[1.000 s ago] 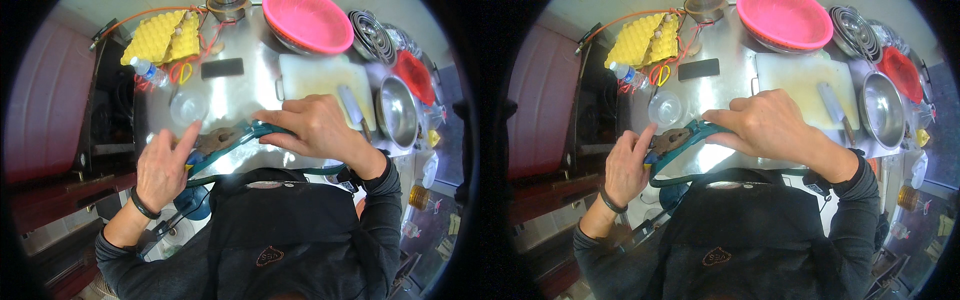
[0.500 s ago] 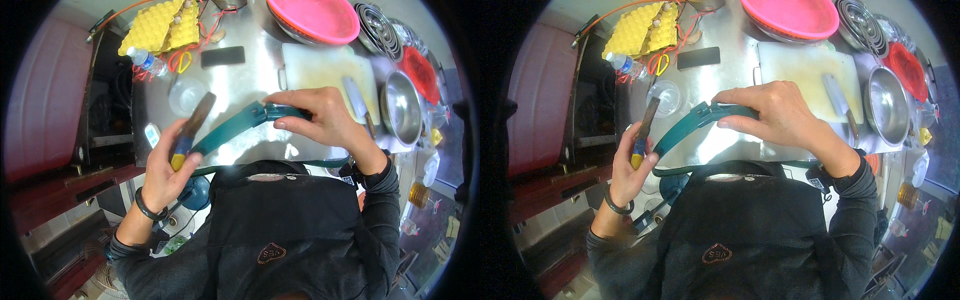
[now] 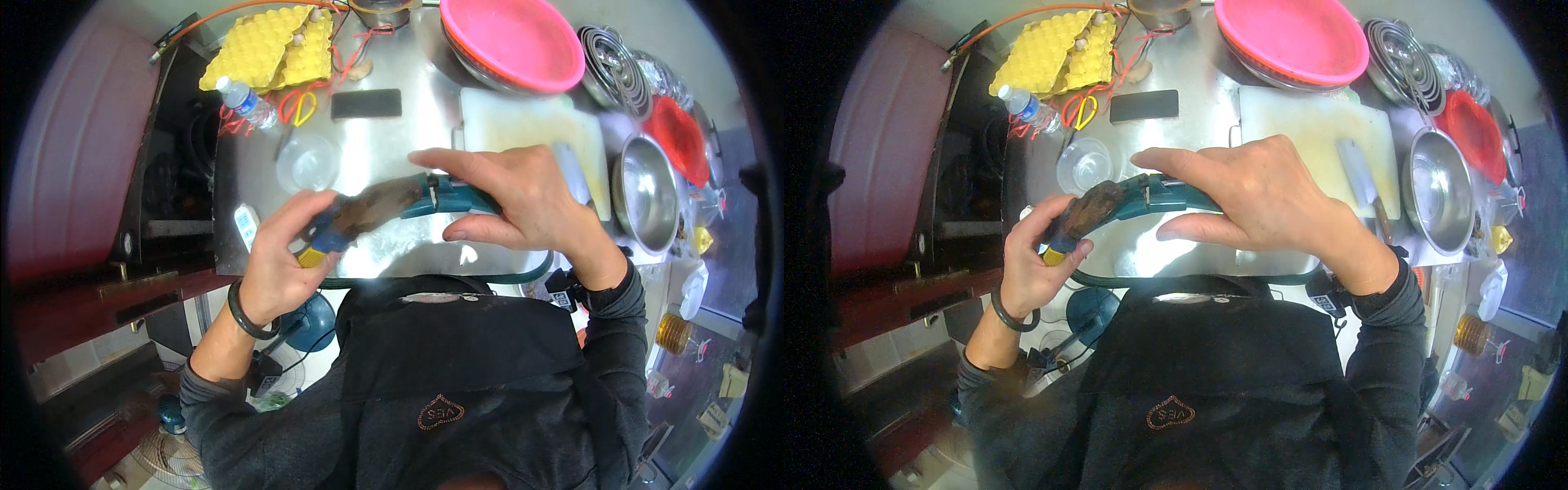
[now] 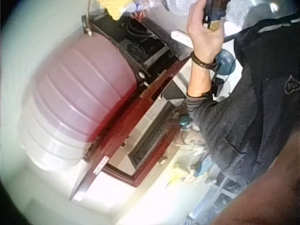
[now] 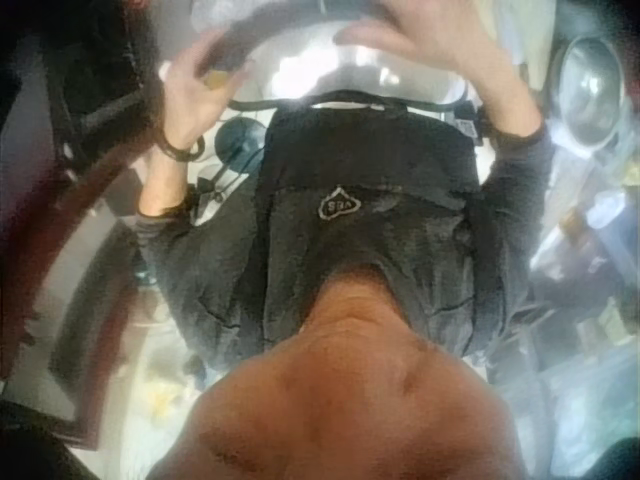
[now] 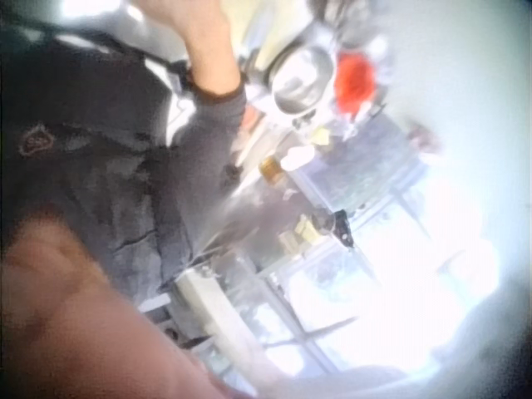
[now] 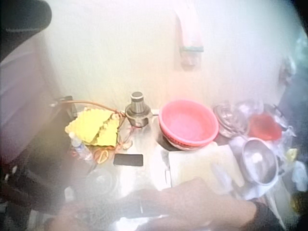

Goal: The person uses a screwdriver and pliers to tighten and adjust a joint on a green metal fan stand. They work at a stainless steel table and later sit on the floor to continue the repair, manipulating the joint and tools throughout.

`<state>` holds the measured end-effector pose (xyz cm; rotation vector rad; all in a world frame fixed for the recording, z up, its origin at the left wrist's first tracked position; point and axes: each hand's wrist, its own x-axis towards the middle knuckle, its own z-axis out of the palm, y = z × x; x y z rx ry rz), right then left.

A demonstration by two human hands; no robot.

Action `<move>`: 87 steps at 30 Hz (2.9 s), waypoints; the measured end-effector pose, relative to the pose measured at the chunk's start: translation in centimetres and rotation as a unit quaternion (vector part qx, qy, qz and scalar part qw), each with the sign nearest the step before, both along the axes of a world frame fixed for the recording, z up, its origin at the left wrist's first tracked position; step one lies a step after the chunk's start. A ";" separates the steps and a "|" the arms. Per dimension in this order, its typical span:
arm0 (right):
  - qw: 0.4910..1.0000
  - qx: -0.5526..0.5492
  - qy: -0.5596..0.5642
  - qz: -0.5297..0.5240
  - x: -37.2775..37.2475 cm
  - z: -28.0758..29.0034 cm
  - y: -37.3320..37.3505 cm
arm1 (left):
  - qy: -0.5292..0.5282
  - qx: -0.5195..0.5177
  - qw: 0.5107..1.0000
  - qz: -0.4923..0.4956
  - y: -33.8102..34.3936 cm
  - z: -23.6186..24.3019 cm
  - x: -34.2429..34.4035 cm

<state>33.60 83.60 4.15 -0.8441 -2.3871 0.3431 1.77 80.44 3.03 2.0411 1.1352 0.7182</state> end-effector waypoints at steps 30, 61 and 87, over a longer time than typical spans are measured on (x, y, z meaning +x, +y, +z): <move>0.996 0.074 0.037 -0.020 -0.3 4.3 -3.9 | -0.145 -0.147 0.978 -0.026 -2.4 2.2 1.7; 0.991 0.128 -0.021 0.018 0.0 3.2 -4.4 | -0.107 -0.131 0.984 -0.053 -1.8 2.2 3.4; 0.983 -0.162 0.088 0.019 2.7 1.6 -3.5 | -0.162 -0.168 0.969 -0.079 0.8 0.0 1.6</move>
